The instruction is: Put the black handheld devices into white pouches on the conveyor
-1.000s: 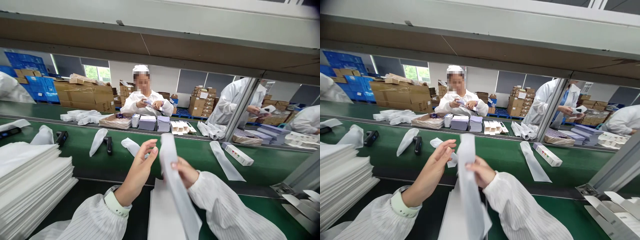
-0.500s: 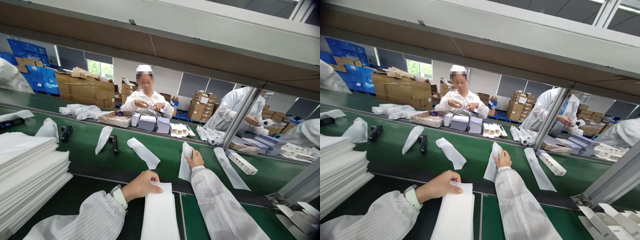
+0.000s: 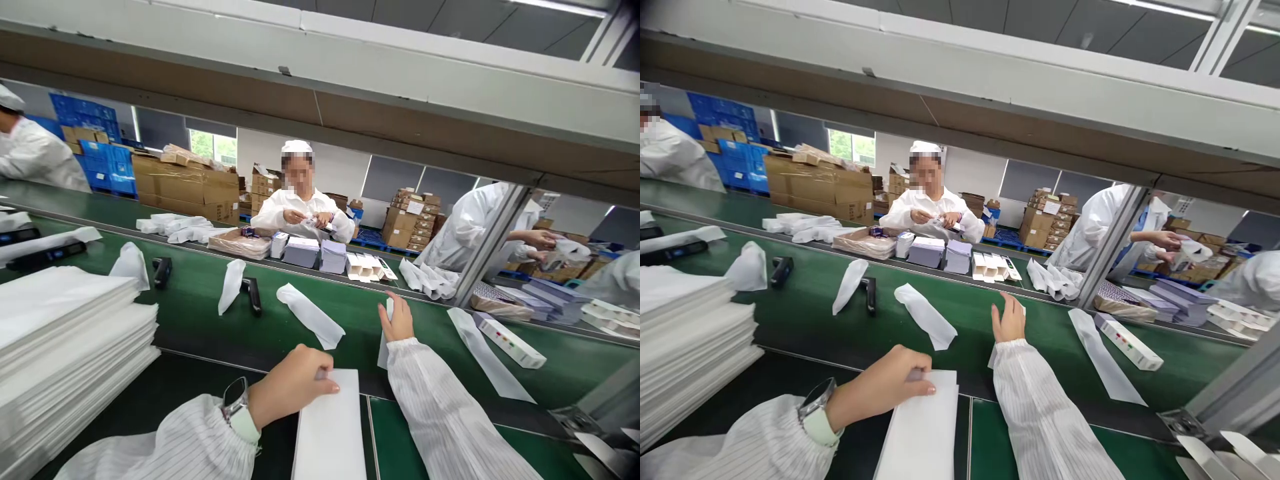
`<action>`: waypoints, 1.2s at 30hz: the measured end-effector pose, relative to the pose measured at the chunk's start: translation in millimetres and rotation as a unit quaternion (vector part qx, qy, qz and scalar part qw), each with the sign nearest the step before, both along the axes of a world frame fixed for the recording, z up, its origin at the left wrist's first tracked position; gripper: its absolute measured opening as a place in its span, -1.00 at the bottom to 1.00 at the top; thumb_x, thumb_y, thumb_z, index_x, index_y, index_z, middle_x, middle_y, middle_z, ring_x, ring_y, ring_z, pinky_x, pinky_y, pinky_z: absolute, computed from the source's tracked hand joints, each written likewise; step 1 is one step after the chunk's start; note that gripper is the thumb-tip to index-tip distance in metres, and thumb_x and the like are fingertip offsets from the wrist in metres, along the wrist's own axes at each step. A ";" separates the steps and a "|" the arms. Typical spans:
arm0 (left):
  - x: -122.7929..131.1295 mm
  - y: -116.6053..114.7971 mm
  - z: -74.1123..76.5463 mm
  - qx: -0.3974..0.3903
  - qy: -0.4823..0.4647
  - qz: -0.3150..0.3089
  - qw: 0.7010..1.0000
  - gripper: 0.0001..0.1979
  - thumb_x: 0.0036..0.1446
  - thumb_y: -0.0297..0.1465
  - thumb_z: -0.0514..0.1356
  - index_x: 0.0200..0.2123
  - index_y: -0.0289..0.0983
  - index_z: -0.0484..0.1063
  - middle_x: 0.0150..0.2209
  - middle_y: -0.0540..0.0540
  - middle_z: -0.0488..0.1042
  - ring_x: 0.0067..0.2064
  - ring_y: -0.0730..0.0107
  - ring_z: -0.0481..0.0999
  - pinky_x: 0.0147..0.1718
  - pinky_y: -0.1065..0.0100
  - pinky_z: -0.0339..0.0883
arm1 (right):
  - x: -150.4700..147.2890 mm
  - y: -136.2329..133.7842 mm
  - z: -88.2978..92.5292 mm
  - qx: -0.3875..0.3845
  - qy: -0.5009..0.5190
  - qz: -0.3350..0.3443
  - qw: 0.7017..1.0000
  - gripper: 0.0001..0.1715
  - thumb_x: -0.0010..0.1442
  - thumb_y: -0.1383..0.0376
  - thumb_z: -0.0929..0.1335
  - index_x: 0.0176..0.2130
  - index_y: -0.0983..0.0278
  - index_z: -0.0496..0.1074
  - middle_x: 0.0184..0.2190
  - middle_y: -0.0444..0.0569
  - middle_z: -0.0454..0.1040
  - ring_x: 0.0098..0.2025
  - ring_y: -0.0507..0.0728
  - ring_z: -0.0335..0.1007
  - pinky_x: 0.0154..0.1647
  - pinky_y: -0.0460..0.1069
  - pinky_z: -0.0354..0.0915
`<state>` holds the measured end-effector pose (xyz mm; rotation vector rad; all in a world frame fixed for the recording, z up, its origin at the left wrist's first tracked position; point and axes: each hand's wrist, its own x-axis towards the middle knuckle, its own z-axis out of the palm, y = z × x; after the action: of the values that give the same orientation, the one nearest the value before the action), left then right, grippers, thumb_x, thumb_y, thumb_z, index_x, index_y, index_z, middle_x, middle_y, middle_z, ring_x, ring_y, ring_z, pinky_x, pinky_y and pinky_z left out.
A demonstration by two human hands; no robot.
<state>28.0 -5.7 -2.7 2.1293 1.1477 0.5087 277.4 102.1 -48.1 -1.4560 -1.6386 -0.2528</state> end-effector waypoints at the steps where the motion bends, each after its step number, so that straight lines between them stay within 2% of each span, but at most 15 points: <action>1: -0.2 -0.6 1.2 0.006 0.007 -0.013 1.000 -0.69 -0.05 -0.19 0.07 -0.64 -0.31 0.23 -0.55 0.05 0.20 -0.51 0.49 0.21 -0.56 0.47 -0.01 | -7.5 -1.8 9.6 -0.004 0.018 0.035 0.999 -0.58 0.06 0.24 0.17 -0.06 0.31 0.15 -0.14 0.08 0.26 -0.07 0.19 0.15 -0.11 0.11 0.11; 3: -0.6 -1.7 4.1 0.034 0.011 -0.036 0.999 -0.66 -0.05 -0.19 0.09 -0.68 -0.32 0.23 -0.45 0.01 0.26 -0.39 0.44 0.27 -0.46 0.47 0.05 | -29.1 -6.8 27.4 -0.057 0.038 0.143 0.987 -0.64 0.07 0.27 0.17 -0.09 0.27 0.18 -0.19 0.02 0.30 -0.14 0.13 0.21 -0.16 0.04 0.17; 5: -0.6 -2.4 6.8 0.079 0.012 -0.056 0.995 -0.65 -0.08 -0.19 0.14 -0.70 -0.33 0.23 -0.37 0.00 0.27 -0.28 0.41 0.26 -0.37 0.48 0.07 | -58.8 -12.5 37.7 -0.136 0.012 0.271 0.953 -0.69 0.08 0.29 0.17 -0.13 0.20 0.23 -0.22 -0.06 0.33 -0.19 0.07 0.25 -0.23 -0.03 0.21; 7: -0.2 -2.7 8.2 0.132 0.029 -0.077 0.988 -0.63 -0.14 -0.18 0.19 -0.72 -0.34 0.22 -0.37 0.00 0.24 -0.27 0.41 0.23 -0.37 0.48 0.07 | -93.0 -15.3 36.6 -0.179 -0.064 0.373 0.908 -0.69 0.08 0.31 0.19 -0.13 0.17 0.26 -0.20 -0.09 0.32 -0.16 0.05 0.24 -0.18 -0.06 0.19; 9: 0.5 -2.6 8.1 0.187 0.057 -0.107 0.975 -0.64 -0.17 -0.17 0.21 -0.71 -0.34 0.24 -0.40 0.00 0.22 -0.32 0.44 0.22 -0.42 0.49 0.06 | -127.0 -11.6 25.5 -0.204 -0.144 0.414 0.875 -0.62 0.07 0.28 0.22 -0.06 0.13 0.23 -0.15 -0.06 0.28 -0.11 0.07 0.20 -0.11 -0.04 0.14; 13: 1.4 -1.7 3.2 0.279 0.093 -0.166 0.941 -0.65 -0.12 -0.13 0.16 -0.65 -0.32 0.29 -0.47 0.01 0.22 -0.39 0.48 0.19 -0.47 0.48 0.04 | -180.1 13.8 -5.3 -0.215 -0.229 0.359 0.879 -0.49 0.05 0.12 0.24 0.02 0.00 0.10 0.02 -0.01 0.08 0.01 0.20 0.07 -0.06 0.08 0.08; 15: 1.9 -1.4 -1.2 0.307 0.092 -0.191 0.928 -0.65 -0.07 -0.13 0.12 -0.63 -0.31 0.31 -0.47 0.00 0.26 -0.39 0.47 0.19 -0.44 0.47 0.06 | -195.6 27.6 -15.3 -0.210 -0.229 0.332 0.891 -0.55 0.03 0.09 0.25 -0.05 0.03 0.21 0.00 -0.01 0.12 0.00 0.20 0.08 -0.08 0.07 0.08; 17: 2.4 -0.9 -6.2 0.319 0.075 -0.219 0.919 -0.67 -0.05 -0.14 0.11 -0.59 -0.30 0.33 -0.45 -0.01 0.32 -0.38 0.47 0.20 -0.39 0.47 0.07 | -201.7 38.8 -20.2 -0.217 -0.208 0.319 0.899 -0.70 0.02 0.12 0.27 -0.22 0.15 0.37 -0.16 0.00 0.28 -0.12 0.16 0.21 -0.16 0.01 0.13; 19: 2.4 0.0 -10.7 0.312 0.051 -0.231 0.920 -0.69 -0.07 -0.14 0.13 -0.58 -0.29 0.34 -0.43 0.02 0.37 -0.37 0.47 0.21 -0.38 0.48 0.08 | -197.0 47.3 -21.5 -0.226 -0.183 0.309 0.906 -0.76 0.03 0.17 0.27 -0.42 0.27 0.42 -0.35 0.02 0.35 -0.27 0.14 0.29 -0.27 -0.01 0.17; 22: 0.9 1.5 -14.0 0.276 0.040 -0.220 0.935 -0.70 -0.10 -0.14 0.15 -0.57 -0.28 0.34 -0.46 0.06 0.40 -0.38 0.48 0.25 -0.46 0.50 0.09 | -171.4 54.0 -21.2 -0.234 -0.159 0.309 0.908 -0.76 0.01 0.18 0.28 -0.53 0.28 0.40 -0.53 -0.05 0.36 -0.40 0.11 0.30 -0.36 -0.04 0.17; 24: -0.1 2.7 -13.8 0.227 0.043 -0.220 0.948 -0.71 -0.14 -0.14 0.18 -0.57 -0.27 0.34 -0.50 0.08 0.40 -0.42 0.51 0.28 -0.53 0.53 0.08 | -148.5 52.4 -21.5 -0.248 -0.146 0.290 0.913 -0.81 -0.03 0.21 0.30 -0.37 0.24 0.39 -0.57 -0.11 0.35 -0.46 0.09 0.30 -0.39 -0.05 0.17; 26: -0.4 4.4 -13.4 0.176 0.043 -0.217 0.959 -0.74 -0.19 -0.18 0.22 -0.56 -0.26 0.34 -0.54 0.09 0.39 -0.47 0.55 0.31 -0.56 0.55 0.07 | -128.9 46.1 -22.7 -0.274 -0.133 0.257 0.917 -0.51 -0.13 0.31 0.35 -0.13 0.22 0.26 -0.52 -0.12 0.36 -0.43 0.12 0.32 -0.37 -0.03 0.18; 28: 0.3 5.8 -13.4 0.151 0.037 -0.203 0.967 -0.75 -0.22 -0.20 0.25 -0.56 -0.26 0.35 -0.57 0.09 0.38 -0.51 0.58 0.32 -0.58 0.56 0.05 | -118.6 37.1 -24.5 -0.284 -0.114 0.256 0.917 -0.29 -0.21 0.38 0.36 -0.02 0.23 0.14 -0.39 -0.04 0.38 -0.31 0.19 0.31 -0.29 0.01 0.17; 32: 0.9 5.0 -11.5 0.161 0.026 -0.188 0.969 -0.67 -0.23 -0.16 0.23 -0.66 -0.31 0.29 -0.68 0.09 0.27 -0.60 0.61 0.22 -0.62 0.54 -0.01 | -124.2 25.7 -26.6 -0.277 0.019 0.270 0.922 -0.40 -0.21 0.38 0.36 -0.09 0.26 0.25 -0.27 0.08 0.36 -0.14 0.32 0.21 -0.13 0.15 0.07; 36: -5.0 2.1 -0.7 0.126 0.007 -0.164 0.978 -0.68 -0.15 -0.14 0.18 -0.55 -0.32 0.31 -0.69 0.11 0.14 -0.63 0.63 0.14 -0.66 0.55 -0.03 | -125.4 26.1 -8.6 -0.278 0.133 0.263 0.914 -0.42 -0.07 0.31 0.30 -0.01 0.23 0.14 -0.35 -0.02 0.39 -0.23 0.19 0.31 -0.19 0.10 0.17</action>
<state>22.9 -3.6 -3.3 2.4822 0.7445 0.5055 152.0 128.2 -56.7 -1.2959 -1.8767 0.7404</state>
